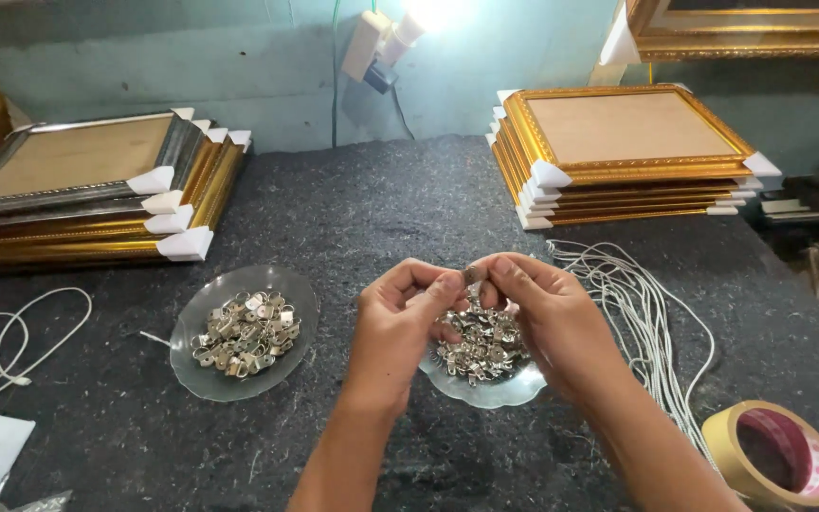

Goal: The person is manually attaching small metal clips to white cords as part of an art framing assembly process.

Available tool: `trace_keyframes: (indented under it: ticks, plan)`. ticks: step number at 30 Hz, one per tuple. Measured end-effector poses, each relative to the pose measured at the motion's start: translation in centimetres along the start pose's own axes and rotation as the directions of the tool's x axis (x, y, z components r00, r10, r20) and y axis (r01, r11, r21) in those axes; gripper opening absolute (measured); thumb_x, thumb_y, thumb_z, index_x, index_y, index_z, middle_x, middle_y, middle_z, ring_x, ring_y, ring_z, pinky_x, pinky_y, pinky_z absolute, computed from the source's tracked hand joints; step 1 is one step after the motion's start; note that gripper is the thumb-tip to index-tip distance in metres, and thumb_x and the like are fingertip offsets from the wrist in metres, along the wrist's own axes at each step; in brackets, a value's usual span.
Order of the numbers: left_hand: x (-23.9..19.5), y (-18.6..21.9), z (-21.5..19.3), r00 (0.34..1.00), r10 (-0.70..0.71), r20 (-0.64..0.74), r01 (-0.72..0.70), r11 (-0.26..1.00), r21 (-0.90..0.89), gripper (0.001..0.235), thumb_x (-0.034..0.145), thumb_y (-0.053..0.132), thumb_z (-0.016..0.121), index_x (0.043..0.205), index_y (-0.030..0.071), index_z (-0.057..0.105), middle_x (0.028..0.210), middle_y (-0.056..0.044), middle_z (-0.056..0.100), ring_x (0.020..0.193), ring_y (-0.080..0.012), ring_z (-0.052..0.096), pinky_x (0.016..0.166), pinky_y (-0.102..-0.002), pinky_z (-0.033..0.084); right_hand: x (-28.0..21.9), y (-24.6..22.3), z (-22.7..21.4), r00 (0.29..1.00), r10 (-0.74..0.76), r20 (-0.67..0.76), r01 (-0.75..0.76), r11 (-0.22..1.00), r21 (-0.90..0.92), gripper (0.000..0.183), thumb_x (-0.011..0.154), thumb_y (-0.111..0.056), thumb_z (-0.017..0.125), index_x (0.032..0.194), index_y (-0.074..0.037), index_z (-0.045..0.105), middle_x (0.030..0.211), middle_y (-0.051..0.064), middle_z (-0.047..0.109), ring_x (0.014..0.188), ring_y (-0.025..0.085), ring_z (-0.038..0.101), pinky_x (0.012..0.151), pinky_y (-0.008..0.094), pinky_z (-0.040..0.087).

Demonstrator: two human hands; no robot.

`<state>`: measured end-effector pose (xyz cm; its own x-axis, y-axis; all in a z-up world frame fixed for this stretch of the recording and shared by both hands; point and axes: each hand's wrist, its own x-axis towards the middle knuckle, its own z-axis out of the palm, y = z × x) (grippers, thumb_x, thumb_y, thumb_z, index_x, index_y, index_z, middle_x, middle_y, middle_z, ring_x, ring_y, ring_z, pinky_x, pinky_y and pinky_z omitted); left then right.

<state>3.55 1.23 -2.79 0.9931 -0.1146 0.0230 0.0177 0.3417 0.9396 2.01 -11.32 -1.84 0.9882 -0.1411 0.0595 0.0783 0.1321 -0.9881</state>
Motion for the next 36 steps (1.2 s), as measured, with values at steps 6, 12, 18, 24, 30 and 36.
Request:
trace_keyframes:
  ticks: [6, 12, 18, 24, 30, 36]
  plan:
    - [-0.5, 1.3, 0.0, 0.999, -0.025, -0.025, 0.025, 0.999, 0.019, 0.017, 0.075, 0.011, 0.066, 0.082, -0.004, 0.063, 0.069, -0.017, 0.065, 0.057, -0.0144, 0.060, 0.040, -0.019, 0.048, -0.5, -2.9, -1.0, 0.990, -0.061, -0.123, 0.034, 0.976, -0.214, 0.034, 0.089, -0.022, 0.041, 0.103, -0.001, 0.064, 0.070, 0.012, 0.058, 0.067, 0.014, 0.044, 0.058, 0.023, 0.030]
    - [-0.7, 3.9, -1.9, 0.993, 0.072, -0.093, -0.033, 0.930, 0.367, 0.010, 0.074, 0.018, 0.067, 0.072, 0.008, 0.067, 0.052, -0.002, 0.058, 0.050, -0.0088, 0.055, 0.048, -0.023, 0.042, 0.0, -2.9, -2.1, 0.991, 0.016, -0.135, -0.020, 0.999, -0.032, 0.041, 0.091, -0.029, 0.040, 0.104, 0.003, 0.062, 0.072, 0.006, 0.052, 0.066, 0.012, 0.039, 0.064, 0.023, 0.028]
    - [-1.5, 8.3, -9.6, 0.828, 0.457, -0.326, -0.155, 0.744, 0.650, 0.005, 0.073, 0.014, 0.068, 0.068, 0.011, 0.069, 0.060, 0.003, 0.064, 0.055, -0.0031, 0.055, 0.054, -0.019, 0.045, 0.5, -1.9, -3.1, 0.990, -0.033, -0.138, 0.032, 0.999, -0.007, 0.039, 0.098, -0.030, 0.038, 0.105, 0.004, 0.057, 0.081, 0.009, 0.051, 0.073, 0.010, 0.041, 0.063, 0.016, 0.027]
    - [-2.7, 9.4, -13.0, 0.787, 0.419, -0.453, 0.036, 0.703, 0.711, 0.012, 0.075, 0.022, 0.066, 0.074, 0.011, 0.070, 0.058, 0.002, 0.064, 0.047, -0.0089, 0.057, 0.050, -0.021, 0.046, 2.3, 0.5, -5.4, 0.997, -0.052, -0.057, 0.043, 0.987, -0.152, 0.042, 0.103, -0.039, 0.028, 0.107, -0.008, 0.055, 0.083, 0.001, 0.048, 0.075, 0.011, 0.036, 0.063, 0.031, 0.023]
    - [-2.3, 9.0, -13.8, 0.743, 0.506, -0.438, 0.030, 0.629, 0.777, 0.019, 0.083, 0.023, 0.053, 0.082, 0.013, 0.070, 0.069, 0.006, 0.067, 0.050, -0.0067, 0.062, 0.048, -0.020, 0.044, 2.0, 0.3, -5.3, 0.998, -0.037, -0.055, 0.026, 0.983, -0.181, 0.045, 0.104, -0.044, 0.025, 0.108, -0.008, 0.053, 0.086, 0.001, 0.045, 0.076, 0.013, 0.032, 0.066, 0.032, 0.022]
    - [-2.1, 8.9, -12.1, 0.683, 0.583, -0.440, -0.144, 0.698, 0.701, 0.016, 0.080, 0.019, 0.057, 0.086, 0.009, 0.068, 0.068, 0.000, 0.067, 0.054, -0.0049, 0.057, 0.047, -0.019, 0.047, -0.5, -3.0, -1.7, 0.987, 0.011, -0.161, -0.058, 0.954, -0.295, 0.042, 0.104, -0.029, 0.023, 0.113, 0.001, 0.052, 0.092, 0.009, 0.046, 0.086, 0.019, 0.039, 0.079, 0.035, 0.024]
